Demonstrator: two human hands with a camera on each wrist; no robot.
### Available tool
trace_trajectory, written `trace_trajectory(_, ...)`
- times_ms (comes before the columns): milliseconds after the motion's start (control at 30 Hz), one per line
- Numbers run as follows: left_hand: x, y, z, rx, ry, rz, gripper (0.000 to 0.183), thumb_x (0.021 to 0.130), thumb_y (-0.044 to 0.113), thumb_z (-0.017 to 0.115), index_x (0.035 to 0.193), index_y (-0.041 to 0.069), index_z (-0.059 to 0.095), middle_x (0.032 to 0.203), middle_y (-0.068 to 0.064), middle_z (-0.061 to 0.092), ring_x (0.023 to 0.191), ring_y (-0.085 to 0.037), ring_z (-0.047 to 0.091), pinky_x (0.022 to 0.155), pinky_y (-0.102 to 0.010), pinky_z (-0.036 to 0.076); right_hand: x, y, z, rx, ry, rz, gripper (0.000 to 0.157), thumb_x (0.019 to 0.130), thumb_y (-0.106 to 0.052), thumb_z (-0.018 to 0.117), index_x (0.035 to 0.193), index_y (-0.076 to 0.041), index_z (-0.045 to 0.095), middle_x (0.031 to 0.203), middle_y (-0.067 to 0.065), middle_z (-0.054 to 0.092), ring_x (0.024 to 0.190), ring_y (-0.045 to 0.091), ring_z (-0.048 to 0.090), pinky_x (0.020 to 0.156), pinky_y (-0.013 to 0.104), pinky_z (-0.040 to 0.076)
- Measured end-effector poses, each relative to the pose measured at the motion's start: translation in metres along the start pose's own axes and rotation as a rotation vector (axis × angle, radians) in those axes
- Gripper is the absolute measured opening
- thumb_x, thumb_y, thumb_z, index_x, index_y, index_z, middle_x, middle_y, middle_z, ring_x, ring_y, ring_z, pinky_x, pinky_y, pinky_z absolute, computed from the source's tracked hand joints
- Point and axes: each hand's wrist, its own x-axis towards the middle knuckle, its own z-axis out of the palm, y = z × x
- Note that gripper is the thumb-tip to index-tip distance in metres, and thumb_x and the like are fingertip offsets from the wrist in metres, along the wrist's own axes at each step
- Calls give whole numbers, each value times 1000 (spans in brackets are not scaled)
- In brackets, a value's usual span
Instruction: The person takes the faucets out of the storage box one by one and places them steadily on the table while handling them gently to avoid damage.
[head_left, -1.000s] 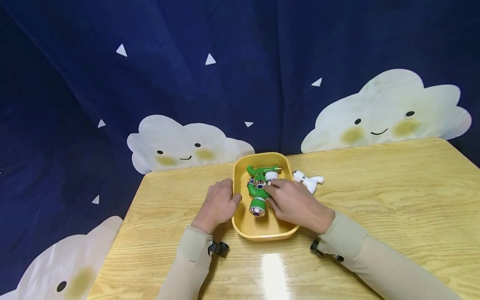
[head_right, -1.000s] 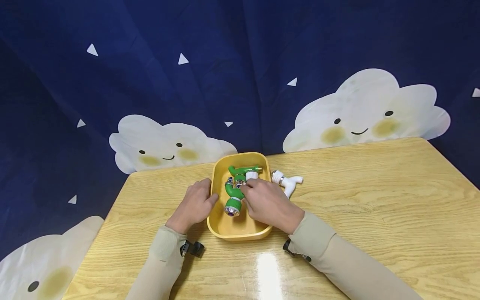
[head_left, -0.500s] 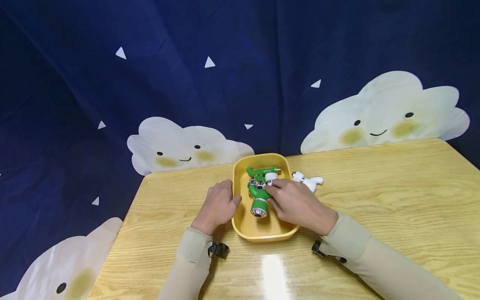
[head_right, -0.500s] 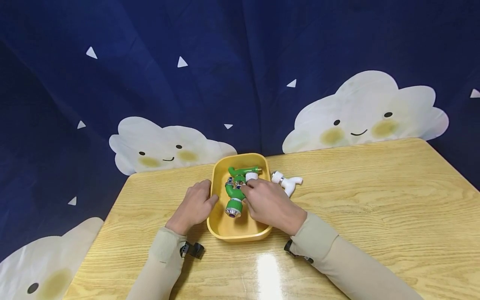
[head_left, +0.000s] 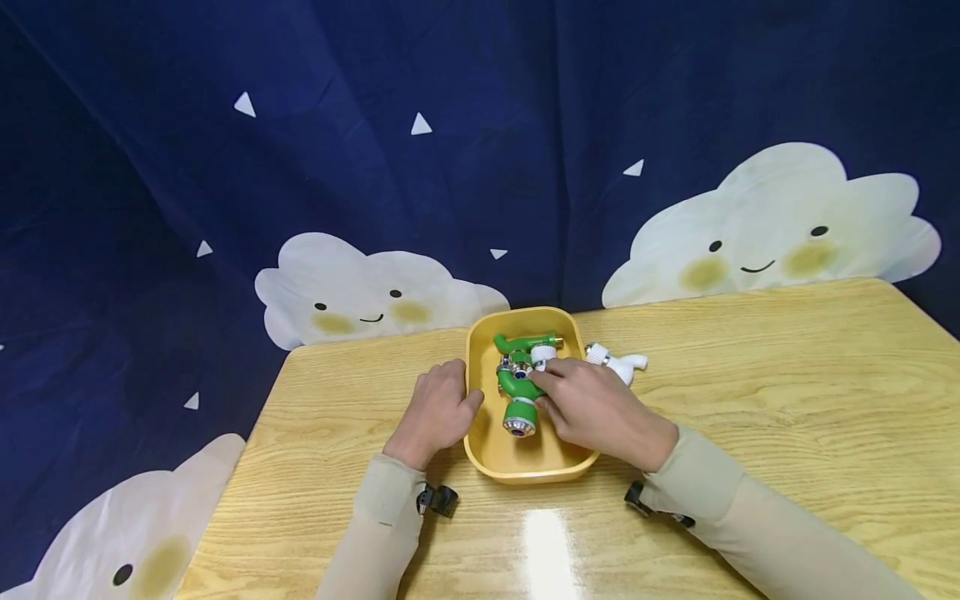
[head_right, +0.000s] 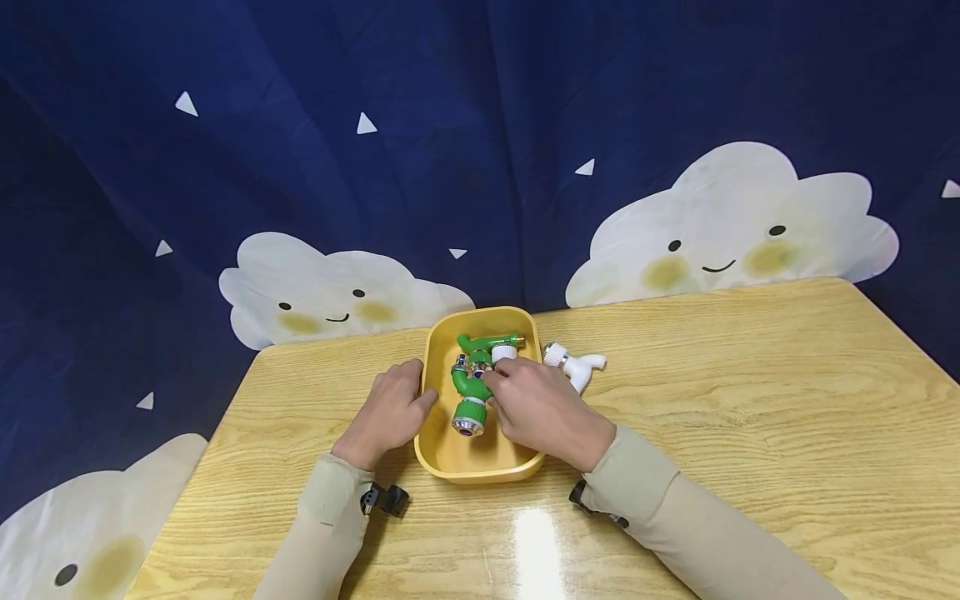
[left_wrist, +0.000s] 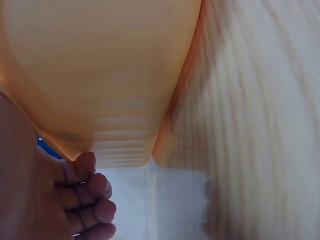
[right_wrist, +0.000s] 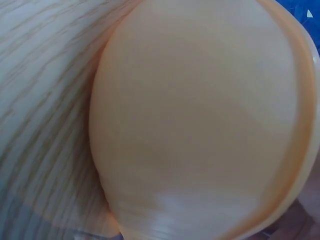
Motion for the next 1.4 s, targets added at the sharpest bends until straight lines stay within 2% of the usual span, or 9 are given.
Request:
trace_trajectory(267,0,0,0,-1,1,3,15,93,25,53,91,10,55,80,-6,53,78,-24,49,78,-39,41,1,4,-6,-12,23,1,23,89,-18,77,109,-7,76,93,6,73,78,19,68,69,38,59)
trace_trajectory(1400,0,-1,-1,2,-5,18,16,94,25,51,91,9,55,81,-6,53,79,-25,51,77,-39,42,3,7,-17,-20,3,23,28,90,-21,76,114,-6,75,99,8,74,80,22,69,76,43,58)
